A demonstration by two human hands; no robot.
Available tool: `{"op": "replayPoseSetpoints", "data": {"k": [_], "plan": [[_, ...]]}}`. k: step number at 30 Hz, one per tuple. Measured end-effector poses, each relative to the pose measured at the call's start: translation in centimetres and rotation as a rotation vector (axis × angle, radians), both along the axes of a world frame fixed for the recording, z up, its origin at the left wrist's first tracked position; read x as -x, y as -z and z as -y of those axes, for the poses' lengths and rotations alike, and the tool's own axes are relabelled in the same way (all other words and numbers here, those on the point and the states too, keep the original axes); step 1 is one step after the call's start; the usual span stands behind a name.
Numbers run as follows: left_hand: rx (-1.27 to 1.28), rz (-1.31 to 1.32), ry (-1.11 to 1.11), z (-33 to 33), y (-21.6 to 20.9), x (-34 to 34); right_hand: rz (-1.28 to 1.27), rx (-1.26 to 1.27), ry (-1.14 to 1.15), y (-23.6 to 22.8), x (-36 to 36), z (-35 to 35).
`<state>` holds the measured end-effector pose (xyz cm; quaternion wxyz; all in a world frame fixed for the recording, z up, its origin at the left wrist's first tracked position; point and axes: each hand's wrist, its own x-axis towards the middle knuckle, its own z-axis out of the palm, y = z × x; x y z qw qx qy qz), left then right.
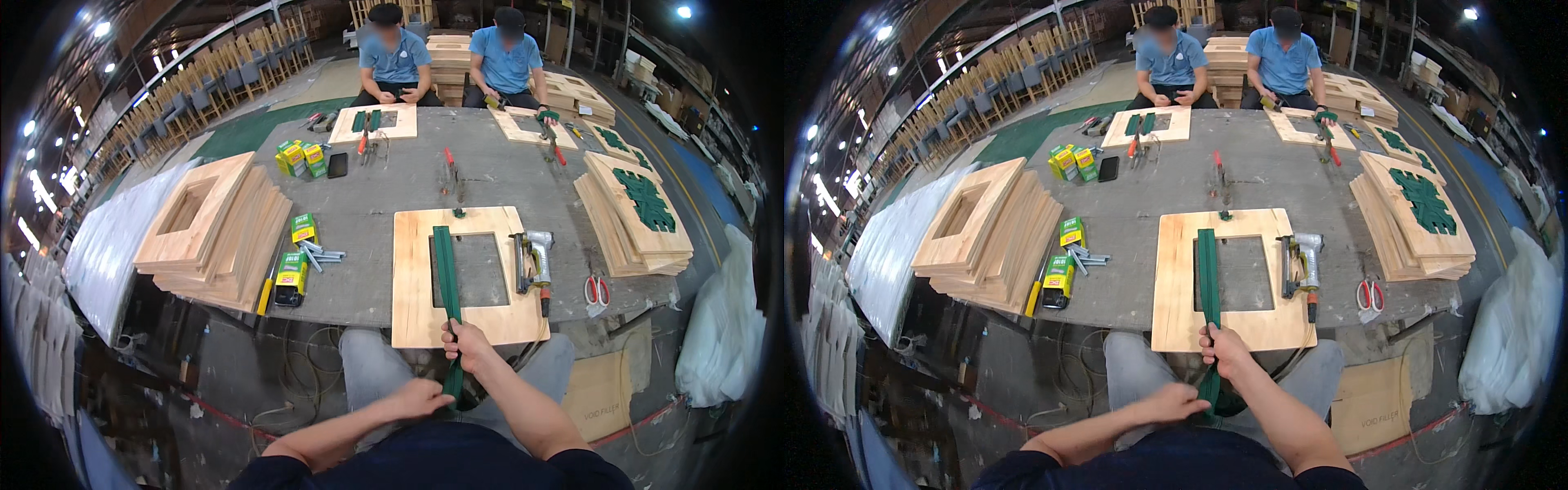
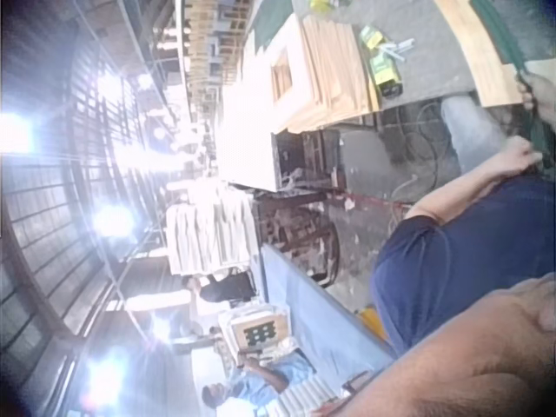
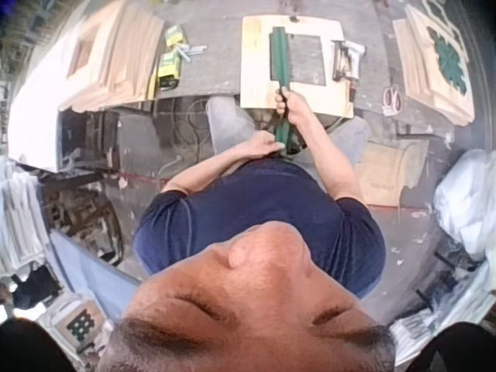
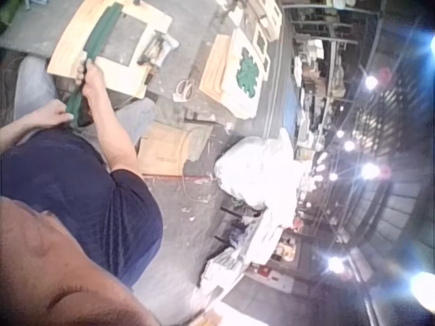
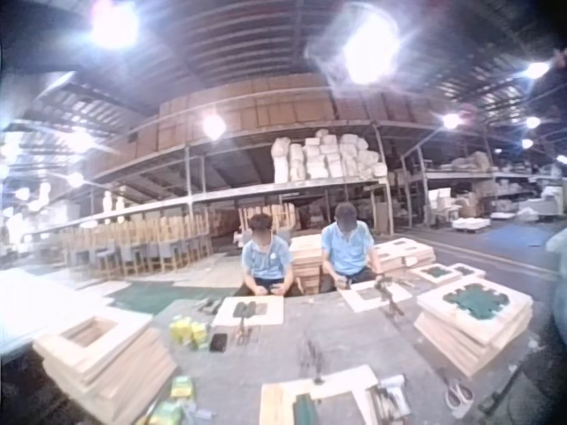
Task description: The person weaves green plastic strips into a wooden frame to create a decorative cushion. They use a staple gun to secure the strips and scissors to trim excess material. The process involves folding the strips and stapling them repeatedly to form a woven pattern.
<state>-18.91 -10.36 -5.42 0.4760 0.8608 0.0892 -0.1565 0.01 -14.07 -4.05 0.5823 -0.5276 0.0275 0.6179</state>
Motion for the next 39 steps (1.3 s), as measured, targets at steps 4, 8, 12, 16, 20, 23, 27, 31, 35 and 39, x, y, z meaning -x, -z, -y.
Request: {"op": "replayPoseSetpoints", "data": {"k": [4, 8, 12, 16, 20, 23, 27, 31, 35, 39], "plan": [[-0.268, 0.156, -0.104, -5.0, -2.7, -0.2, 0.282, 0.062, 0.001, 0.6, 1.8, 1.0], [-0.631, 0.373, -0.191, -6.8, -3.2, -2.8, 0.397, 0.088, 0.028, 1.4, 2.9, 1.8], [-0.835, 0.375, -0.036, -8.1, -1.5, -6.6, 0.49, 0.094, 0.052, 2.5, 3.6, 1.9], [-0.803, 0.516, 0.0, -8.3, 0.2, -6.9, 0.604, 0.126, 0.021, 3.7, 4.0, 2.6], [-0.791, 0.571, 0.067, -8.6, 0.8, -6.6, 0.766, 0.154, -0.037, 3.9, 4.5, 3.2], [-0.799, 0.579, 0.119, -8.9, 1.1, -6.7, 0.742, 0.142, -0.026, 3.4, 4.7, 3.7], [-0.834, 0.512, 0.191, -8.8, 1.8, -6.6, 0.694, 0.11, -0.03, 2.5, 5.0, 4.3], [-0.859, 0.631, 0.201, -9.0, 2.4, -6.6, 0.693, 0.12, -0.067, 1.8, 5.0, 4.8], [-0.886, 0.619, 0.235, -9.0, 2.7, -6.6, 0.677, 0.131, -0.089, 1.1, 5.0, 5.3], [-0.888, 0.57, 0.251, -8.9, 2.8, -6.6, 0.644, 0.142, -0.107, 0.9, 5.1, 5.7]]}}
